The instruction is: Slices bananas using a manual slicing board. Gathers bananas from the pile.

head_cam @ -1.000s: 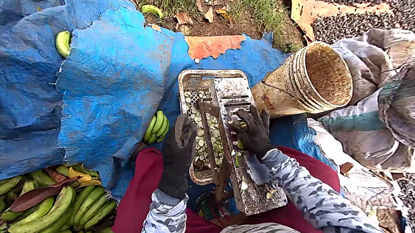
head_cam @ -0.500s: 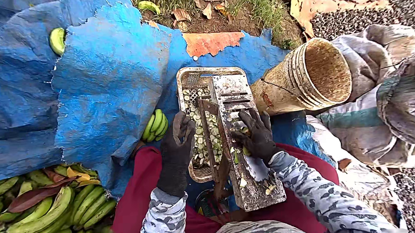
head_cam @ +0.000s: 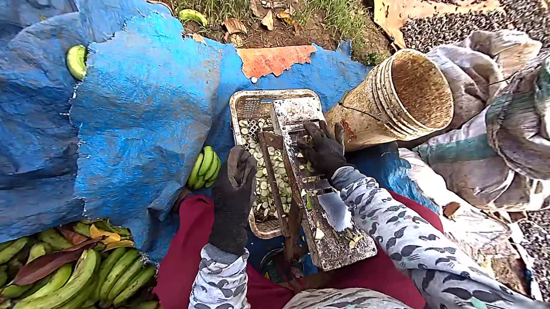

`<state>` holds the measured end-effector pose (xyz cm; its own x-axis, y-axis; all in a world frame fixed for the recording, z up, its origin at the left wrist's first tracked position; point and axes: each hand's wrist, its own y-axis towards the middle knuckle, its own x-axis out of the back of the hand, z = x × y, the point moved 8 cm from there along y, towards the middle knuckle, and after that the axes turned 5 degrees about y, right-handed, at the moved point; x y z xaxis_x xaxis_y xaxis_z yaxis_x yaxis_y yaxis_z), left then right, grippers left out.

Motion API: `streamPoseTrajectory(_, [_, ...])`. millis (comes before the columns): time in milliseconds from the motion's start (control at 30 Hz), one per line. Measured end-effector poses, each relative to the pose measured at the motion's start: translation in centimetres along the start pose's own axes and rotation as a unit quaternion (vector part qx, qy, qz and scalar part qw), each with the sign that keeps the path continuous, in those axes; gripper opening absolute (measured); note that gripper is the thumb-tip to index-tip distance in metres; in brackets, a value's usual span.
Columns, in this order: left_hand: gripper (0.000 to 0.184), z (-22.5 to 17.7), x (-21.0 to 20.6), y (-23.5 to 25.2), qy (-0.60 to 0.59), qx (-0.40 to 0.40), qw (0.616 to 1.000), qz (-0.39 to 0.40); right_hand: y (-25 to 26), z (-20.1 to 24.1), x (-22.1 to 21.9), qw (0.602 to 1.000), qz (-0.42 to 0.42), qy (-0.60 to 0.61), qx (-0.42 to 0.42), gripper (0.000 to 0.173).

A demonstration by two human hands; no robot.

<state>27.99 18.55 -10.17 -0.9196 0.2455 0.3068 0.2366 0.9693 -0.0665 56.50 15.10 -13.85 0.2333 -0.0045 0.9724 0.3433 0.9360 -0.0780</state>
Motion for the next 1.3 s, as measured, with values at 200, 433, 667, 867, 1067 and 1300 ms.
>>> streamPoseTrajectory(200, [0.048,0.3,0.4,0.1,0.021,0.009,1.0,0.011,-9.3,-0.1,1.7,0.993,-0.073,0.068,0.066,0.053])
streamPoseTrajectory(433, [0.049,-0.1,0.0,0.0,-0.006,-0.009,1.0,0.017,-1.8,-0.4,1.5,0.996,-0.009,0.067,-0.058,0.091])
streamPoseTrajectory(667, [0.048,0.5,-0.2,0.3,-0.013,0.004,1.0,0.007,0.2,0.7,1.6,0.978,0.091,0.065,0.174,0.03])
streamPoseTrajectory(867, [0.047,0.2,0.0,0.3,0.002,0.018,1.0,0.01,-8.5,1.7,2.4,0.992,-0.012,0.018,0.124,0.021])
streamPoseTrajectory(1067, [0.047,0.3,-0.7,-0.1,-0.001,0.021,1.0,0.022,-1.9,1.7,1.2,0.991,0.051,-0.095,-0.082,0.027])
streamPoseTrajectory(1300, [0.048,0.7,0.2,-0.2,0.005,0.019,1.0,0.007,-0.8,-1.3,3.3,0.984,0.041,0.154,0.077,0.047])
